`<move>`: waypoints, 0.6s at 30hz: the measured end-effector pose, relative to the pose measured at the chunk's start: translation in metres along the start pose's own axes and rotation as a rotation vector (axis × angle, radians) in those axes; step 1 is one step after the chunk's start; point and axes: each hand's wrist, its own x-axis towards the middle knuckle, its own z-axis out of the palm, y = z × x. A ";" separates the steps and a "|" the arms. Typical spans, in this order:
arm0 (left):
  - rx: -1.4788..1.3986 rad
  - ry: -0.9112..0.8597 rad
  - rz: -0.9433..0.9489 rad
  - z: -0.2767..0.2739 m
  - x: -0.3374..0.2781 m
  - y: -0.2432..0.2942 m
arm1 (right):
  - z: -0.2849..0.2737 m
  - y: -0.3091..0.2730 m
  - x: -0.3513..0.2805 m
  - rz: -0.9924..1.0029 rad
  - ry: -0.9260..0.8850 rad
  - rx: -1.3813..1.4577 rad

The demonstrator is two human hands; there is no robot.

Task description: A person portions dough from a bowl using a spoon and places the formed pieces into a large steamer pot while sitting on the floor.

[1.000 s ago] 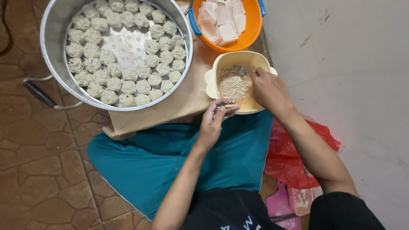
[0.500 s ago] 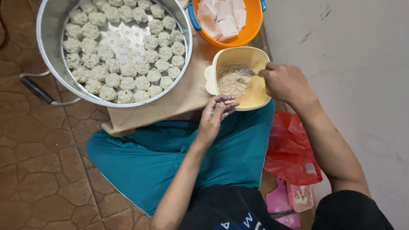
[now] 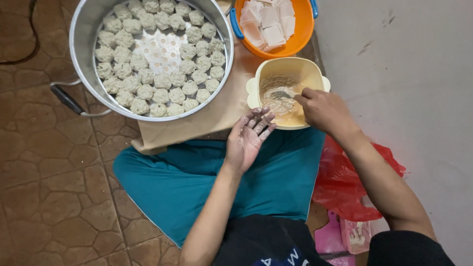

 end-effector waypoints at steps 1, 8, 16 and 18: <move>0.001 0.000 -0.002 -0.001 0.000 0.000 | -0.005 0.002 0.000 0.002 0.000 0.000; 0.368 -0.041 0.060 -0.009 0.001 -0.009 | 0.003 0.040 -0.006 0.073 0.063 -0.135; 0.574 -0.040 0.079 -0.001 -0.003 -0.009 | 0.029 0.043 0.006 -0.016 -0.061 -0.077; 0.560 -0.053 0.079 -0.003 -0.004 -0.009 | 0.014 0.031 0.006 -0.052 -0.113 -0.015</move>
